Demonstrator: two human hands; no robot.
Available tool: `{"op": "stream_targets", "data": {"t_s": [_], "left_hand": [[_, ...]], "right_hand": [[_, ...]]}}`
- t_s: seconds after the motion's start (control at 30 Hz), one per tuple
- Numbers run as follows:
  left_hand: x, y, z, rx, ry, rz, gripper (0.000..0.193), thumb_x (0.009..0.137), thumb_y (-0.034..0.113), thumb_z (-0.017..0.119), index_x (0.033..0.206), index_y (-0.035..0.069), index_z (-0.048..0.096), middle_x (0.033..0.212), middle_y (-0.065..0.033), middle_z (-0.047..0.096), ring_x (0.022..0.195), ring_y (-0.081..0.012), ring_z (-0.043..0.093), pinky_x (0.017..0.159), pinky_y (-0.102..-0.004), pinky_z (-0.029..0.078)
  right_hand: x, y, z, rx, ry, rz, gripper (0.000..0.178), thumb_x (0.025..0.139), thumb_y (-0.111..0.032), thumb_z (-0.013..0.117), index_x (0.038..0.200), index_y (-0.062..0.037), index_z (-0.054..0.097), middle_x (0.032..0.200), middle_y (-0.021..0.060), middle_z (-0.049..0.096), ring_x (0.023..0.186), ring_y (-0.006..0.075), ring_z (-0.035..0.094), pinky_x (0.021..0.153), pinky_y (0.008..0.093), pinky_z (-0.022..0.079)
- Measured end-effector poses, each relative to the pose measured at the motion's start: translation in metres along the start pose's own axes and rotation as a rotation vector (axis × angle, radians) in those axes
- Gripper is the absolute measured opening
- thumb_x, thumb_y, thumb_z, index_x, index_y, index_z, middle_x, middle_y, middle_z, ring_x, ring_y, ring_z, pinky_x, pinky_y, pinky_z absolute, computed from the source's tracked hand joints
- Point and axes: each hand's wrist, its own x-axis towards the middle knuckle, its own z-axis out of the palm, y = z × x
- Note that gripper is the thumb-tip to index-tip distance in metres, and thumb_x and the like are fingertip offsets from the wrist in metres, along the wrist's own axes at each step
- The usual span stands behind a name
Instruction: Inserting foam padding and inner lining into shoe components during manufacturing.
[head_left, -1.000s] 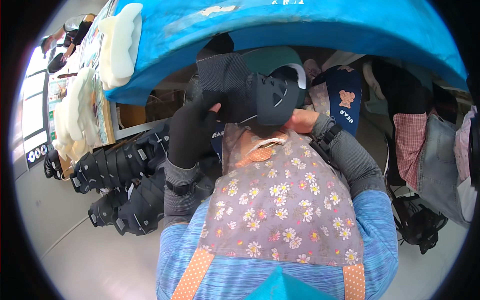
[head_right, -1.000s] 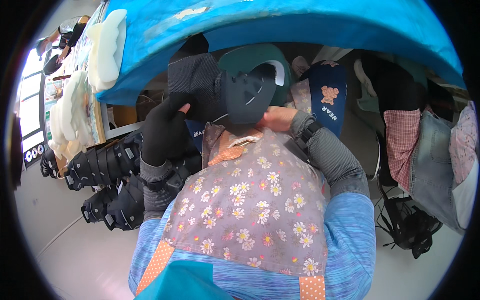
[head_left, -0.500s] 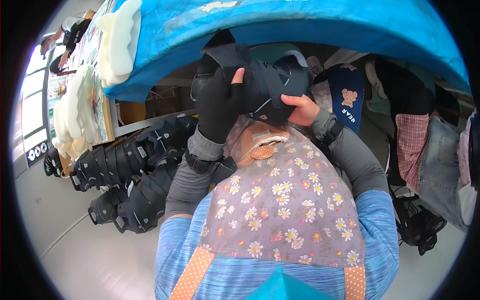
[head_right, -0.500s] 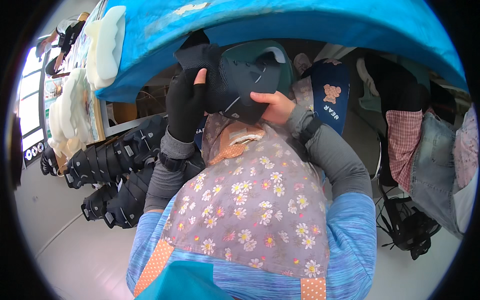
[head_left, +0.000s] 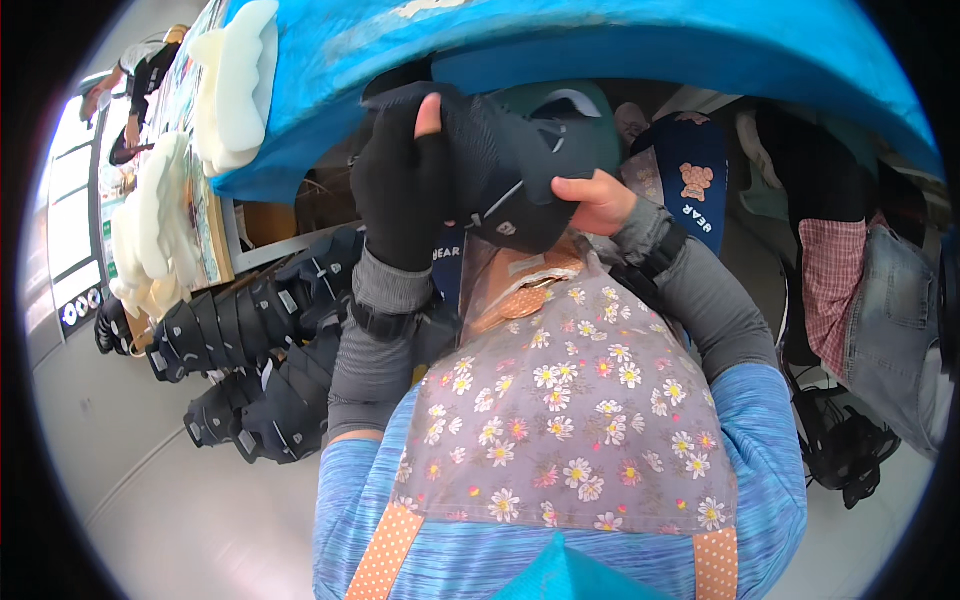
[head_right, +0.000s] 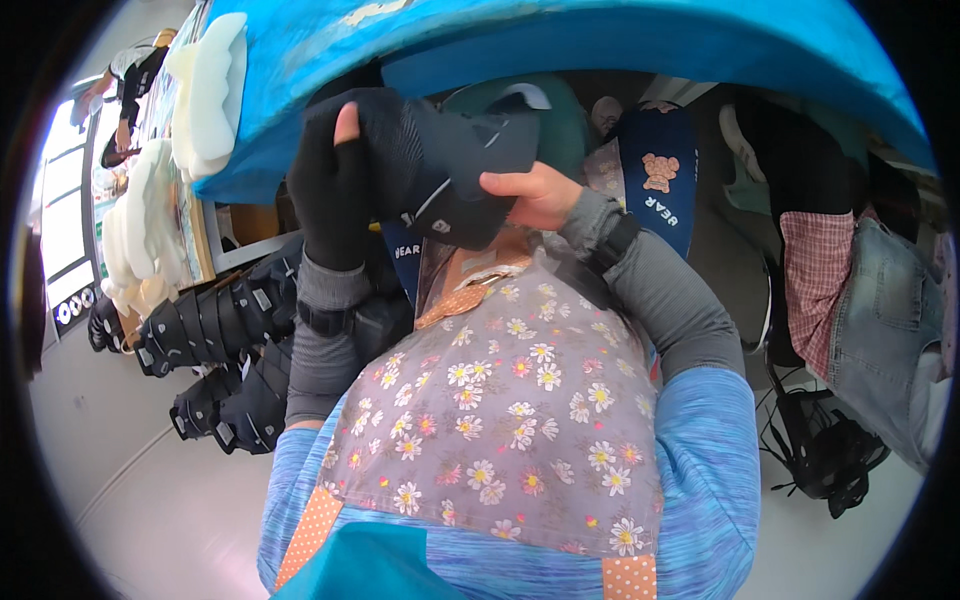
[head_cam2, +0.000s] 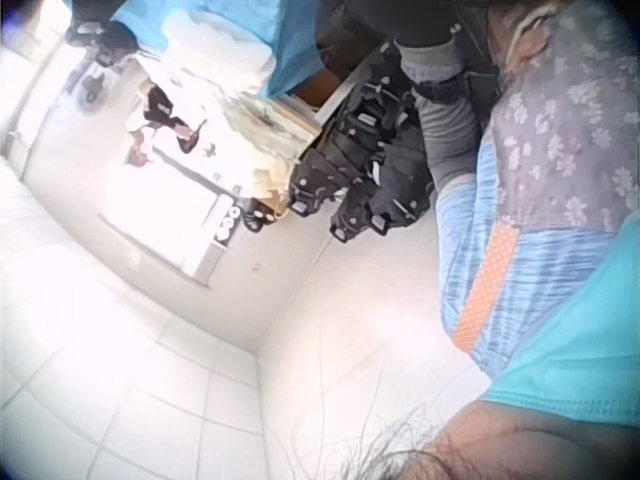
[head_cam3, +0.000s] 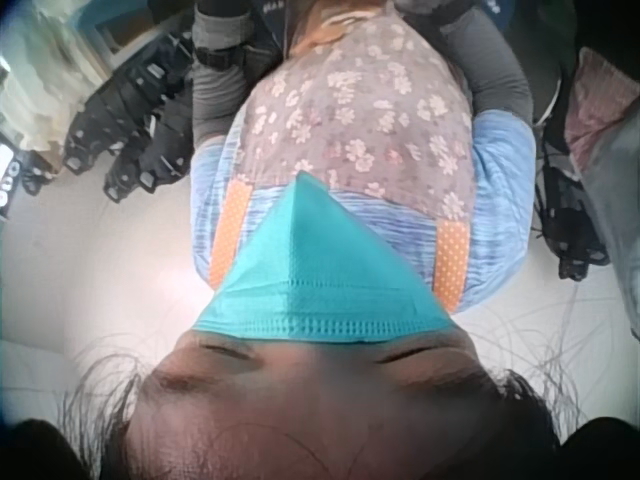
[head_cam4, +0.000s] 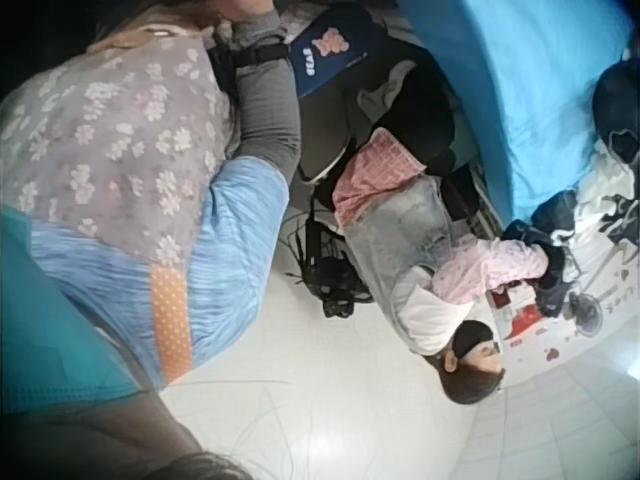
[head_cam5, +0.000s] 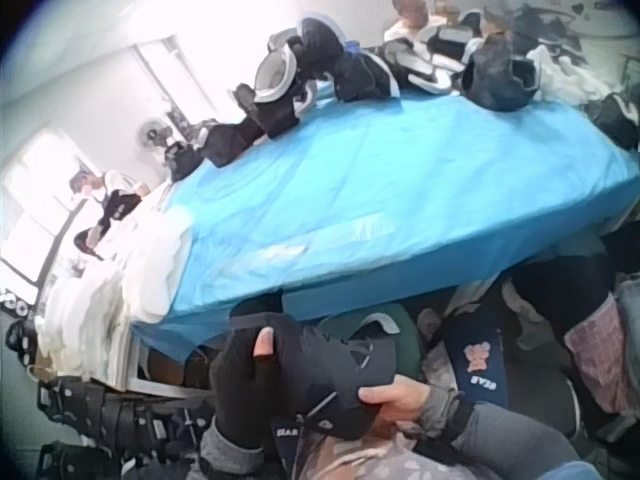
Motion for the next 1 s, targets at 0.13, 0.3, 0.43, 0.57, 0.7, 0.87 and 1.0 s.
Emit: {"op": "stream_targets", "data": {"t_s": [0.13, 0.3, 0.43, 0.57, 0.7, 0.87, 1.0], "left_hand": [[0.016, -0.035, 0.028, 0.210, -0.165, -0.020, 0.028, 0.098, 0.032, 0.052, 0.098, 0.007, 0.063, 0.080, -0.0184, 0.067, 0.074, -0.0395, 0.066, 0.064, -0.0463, 0.051], [0.033, -0.039, 0.045, 0.441, -0.322, -0.125, 0.036, 0.098, 0.039, 0.048, 0.097, 0.007, 0.064, 0.083, -0.0197, 0.067, 0.079, -0.0400, 0.065, 0.067, -0.0465, 0.051], [0.026, -0.062, 0.054, 0.479, -0.513, -0.102, 0.041, 0.099, 0.043, 0.041, 0.098, 0.008, 0.064, 0.083, -0.0180, 0.069, 0.080, -0.0370, 0.067, 0.070, -0.0471, 0.053], [0.028, -0.079, 0.061, 0.458, -0.661, -0.119, 0.042, 0.099, 0.041, 0.041, 0.102, 0.008, 0.066, 0.089, -0.0184, 0.069, 0.085, -0.0368, 0.067, 0.076, -0.0464, 0.053], [0.033, -0.078, 0.073, 0.426, -0.807, -0.138, 0.041, 0.099, 0.039, 0.042, 0.106, 0.008, 0.068, 0.096, -0.0195, 0.068, 0.091, -0.0373, 0.066, 0.081, -0.0441, 0.051], [0.029, -0.071, 0.063, 0.389, -0.696, 0.051, 0.037, 0.099, 0.036, 0.044, 0.102, 0.008, 0.068, 0.090, -0.0186, 0.069, 0.086, -0.0379, 0.066, 0.076, -0.0439, 0.052], [0.023, -0.031, 0.039, 0.462, -0.422, -0.023, 0.035, 0.098, 0.038, 0.049, 0.093, 0.008, 0.067, 0.077, -0.0157, 0.067, 0.073, -0.0384, 0.065, 0.062, -0.0454, 0.051]], "right_hand": [[-0.002, 0.007, -0.004, -0.034, 0.147, -0.110, 0.050, 0.094, -0.014, 0.059, 0.139, 0.0018, 0.043, 0.136, 0.0148, 0.053, 0.125, 0.0257, 0.052, 0.107, 0.0410, 0.041], [0.000, 0.009, -0.009, -0.030, 0.191, -0.095, 0.047, 0.095, -0.013, 0.058, 0.137, 0.0009, 0.044, 0.134, 0.0144, 0.055, 0.122, 0.0252, 0.054, 0.105, 0.0403, 0.043], [-0.002, 0.013, -0.004, -0.071, 0.165, -0.118, 0.045, 0.094, -0.012, 0.059, 0.135, 0.0004, 0.046, 0.131, 0.0136, 0.056, 0.120, 0.0241, 0.055, 0.104, 0.0396, 0.043], [-0.003, 0.009, -0.002, -0.132, 0.200, -0.102, 0.044, 0.093, -0.012, 0.059, 0.134, 0.0008, 0.047, 0.130, 0.0134, 0.057, 0.120, 0.0238, 0.055, 0.104, 0.0394, 0.043], [-0.001, 0.012, 0.003, -0.014, 0.206, -0.136, 0.040, 0.091, -0.007, 0.061, 0.129, 0.0003, 0.051, 0.127, 0.0123, 0.058, 0.117, 0.0226, 0.056, 0.103, 0.0382, 0.044], [0.000, 0.010, 0.005, 0.164, 0.139, -0.033, 0.037, 0.088, -0.002, 0.061, 0.125, -0.0005, 0.055, 0.123, 0.0115, 0.060, 0.113, 0.0213, 0.058, 0.100, 0.0370, 0.045], [-0.008, 0.005, 0.017, 0.048, 0.090, -0.056, 0.036, 0.086, 0.001, 0.060, 0.122, -0.0001, 0.057, 0.119, 0.0095, 0.061, 0.109, 0.0194, 0.059, 0.099, 0.0336, 0.045]]}}
